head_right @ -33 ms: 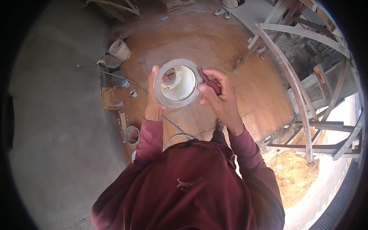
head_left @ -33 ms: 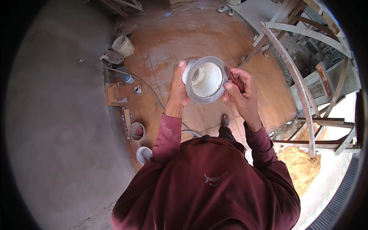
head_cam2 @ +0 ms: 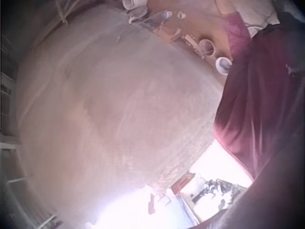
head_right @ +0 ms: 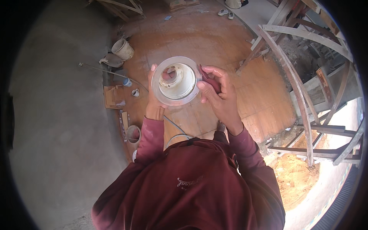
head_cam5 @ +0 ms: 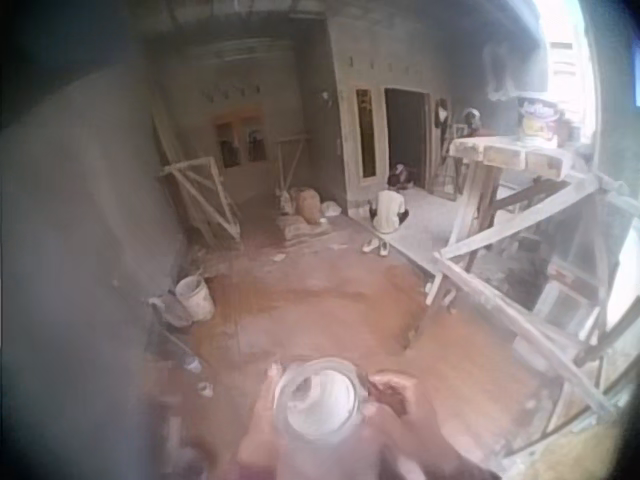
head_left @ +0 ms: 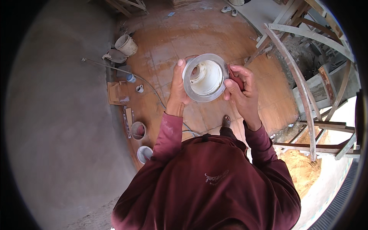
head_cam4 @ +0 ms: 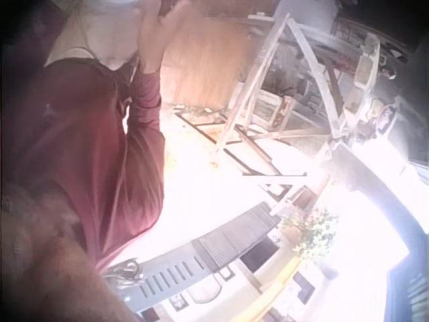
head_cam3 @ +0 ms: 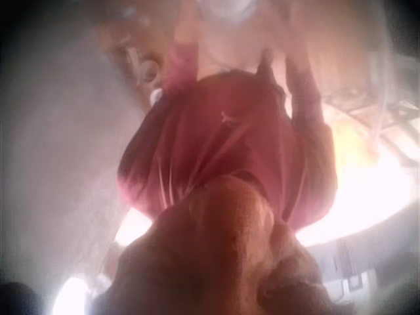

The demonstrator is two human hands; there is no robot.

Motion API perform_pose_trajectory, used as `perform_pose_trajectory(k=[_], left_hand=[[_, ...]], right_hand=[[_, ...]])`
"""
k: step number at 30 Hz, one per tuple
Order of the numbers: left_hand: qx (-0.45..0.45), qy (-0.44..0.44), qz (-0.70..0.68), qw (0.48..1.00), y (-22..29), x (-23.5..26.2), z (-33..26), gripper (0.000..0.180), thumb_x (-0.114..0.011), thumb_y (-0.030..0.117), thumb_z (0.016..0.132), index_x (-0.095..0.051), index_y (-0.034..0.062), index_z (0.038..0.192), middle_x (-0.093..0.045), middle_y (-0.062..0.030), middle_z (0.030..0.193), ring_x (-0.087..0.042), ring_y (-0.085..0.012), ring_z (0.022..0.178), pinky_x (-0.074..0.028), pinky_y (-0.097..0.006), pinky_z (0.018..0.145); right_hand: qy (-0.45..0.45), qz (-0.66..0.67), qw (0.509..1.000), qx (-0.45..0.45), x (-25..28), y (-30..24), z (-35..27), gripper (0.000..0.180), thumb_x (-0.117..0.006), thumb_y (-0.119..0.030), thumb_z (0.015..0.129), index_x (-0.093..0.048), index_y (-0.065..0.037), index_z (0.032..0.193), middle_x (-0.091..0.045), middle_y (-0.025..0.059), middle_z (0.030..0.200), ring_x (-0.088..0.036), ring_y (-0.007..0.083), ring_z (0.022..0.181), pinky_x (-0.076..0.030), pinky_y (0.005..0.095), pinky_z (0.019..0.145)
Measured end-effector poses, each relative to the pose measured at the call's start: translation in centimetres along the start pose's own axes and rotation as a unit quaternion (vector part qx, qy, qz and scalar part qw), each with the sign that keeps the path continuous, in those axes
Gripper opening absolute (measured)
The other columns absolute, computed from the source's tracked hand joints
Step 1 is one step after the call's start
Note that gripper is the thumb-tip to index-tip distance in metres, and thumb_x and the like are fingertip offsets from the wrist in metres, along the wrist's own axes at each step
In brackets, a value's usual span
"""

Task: The person removes a white plastic plumbing fitting from under a sink, then cleans it by hand at a sink and later at a bathroom tap. The person repeatedly wipes the fitting's interior and exterior surfaces with fingers and a cloth-like material.

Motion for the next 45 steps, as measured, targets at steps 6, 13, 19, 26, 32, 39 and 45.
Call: perform_pose_trajectory(k=[6, 13, 19, 26, 32, 39, 45], left_hand=[[-0.15, -0.038, -0.079, 0.985, -0.9, -3.5, 5.2, 0.101, -0.047, 0.088, 0.084, -0.046, 0.0078, 0.146, -0.06, -0.0135, 0.137, -0.063, -0.0256, 0.122, -0.058, -0.042, 0.098], [-0.233, 0.05, -0.106, 0.965, -0.3, -9.1, 6.9, 0.086, -0.052, 0.079, 0.091, -0.051, 0.0093, 0.141, -0.062, -0.0149, 0.136, -0.064, -0.0273, 0.122, -0.058, -0.044, 0.097], [-0.303, 0.123, 0.014, 0.945, 3.3, -9.1, 9.4, 0.07, -0.068, 0.06, 0.09, -0.055, 0.0057, 0.132, -0.068, -0.0123, 0.118, -0.071, -0.0244, 0.106, -0.06, -0.04, 0.09], [-0.336, 0.117, 0.021, 0.934, 4.7, -7.8, 13.2, 0.053, -0.064, 0.049, 0.093, -0.059, 0.0049, 0.123, -0.071, -0.0116, 0.105, -0.072, -0.0242, 0.094, -0.059, -0.04, 0.082], [-0.356, 0.138, -0.004, 0.924, 4.9, -8.2, 14.7, 0.05, -0.064, 0.046, 0.092, -0.06, 0.0055, 0.121, -0.07, -0.0102, 0.101, -0.071, -0.0232, 0.091, -0.059, -0.039, 0.081], [-0.353, 0.086, -0.038, 0.931, 6.6, -12.5, 14.0, 0.046, -0.063, 0.045, 0.094, -0.06, 0.0072, 0.12, -0.069, -0.0086, 0.102, -0.071, -0.0229, 0.091, -0.059, -0.038, 0.082], [-0.397, 0.073, 0.018, 0.915, 8.2, -12.6, 14.8, 0.042, -0.064, 0.04, 0.093, -0.057, 0.005, 0.116, -0.066, -0.0078, 0.098, -0.069, -0.0176, 0.088, -0.057, -0.033, 0.078]], right_hand=[[0.004, 0.059, 0.995, 0.086, 1.7, 0.6, 8.1, 0.034, -0.068, -0.002, 0.099, -0.056, -0.002, 0.131, -0.067, 0.0107, 0.121, -0.063, 0.0068, 0.081, -0.054, 0.0226, 0.067], [-0.096, 0.031, 0.991, 0.09, 4.4, 1.1, 14.2, 0.03, -0.069, -0.002, 0.097, -0.062, -0.003, 0.127, -0.069, 0.0109, 0.118, -0.066, 0.0078, 0.085, -0.054, 0.0235, 0.065], [-0.152, -0.212, 0.911, 0.32, 5.7, -1.4, 18.5, 0.03, -0.077, -0.007, 0.089, -0.07, -0.009, 0.118, -0.064, 0.005, 0.086, -0.064, 0.0153, 0.068, -0.051, 0.0276, 0.058], [-0.137, -0.448, 0.777, 0.421, 3.4, -2.3, 21.1, 0.033, -0.077, -0.012, 0.084, -0.072, -0.017, 0.116, -0.049, 0.0033, 0.071, -0.06, 0.0214, 0.059, -0.05, 0.0359, 0.053], [-0.12, -0.366, 0.851, 0.356, 2.6, -0.4, 20.4, 0.028, -0.075, -0.01, 0.084, -0.073, -0.014, 0.111, -0.055, 0.0046, 0.073, -0.063, 0.0231, 0.062, -0.051, 0.0379, 0.055], [-0.135, -0.362, 0.848, 0.363, 4.0, 1.9, 21.8, 0.026, -0.076, -0.007, 0.083, -0.074, -0.012, 0.108, -0.057, 0.005, 0.073, -0.063, 0.0232, 0.063, -0.051, 0.0375, 0.056], [-0.068, -0.229, 0.916, 0.323, 5.7, -2.0, 21.4, 0.025, -0.077, -0.006, 0.084, -0.073, -0.013, 0.108, -0.059, 0.0041, 0.075, -0.063, 0.0225, 0.062, -0.051, 0.0365, 0.056]])
Point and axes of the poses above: each hand's wrist, its own z-axis towards the middle knuckle, its own x-axis out of the back of the hand, y = z × x, the point moved 3 cm from there along z, towards the middle knuckle
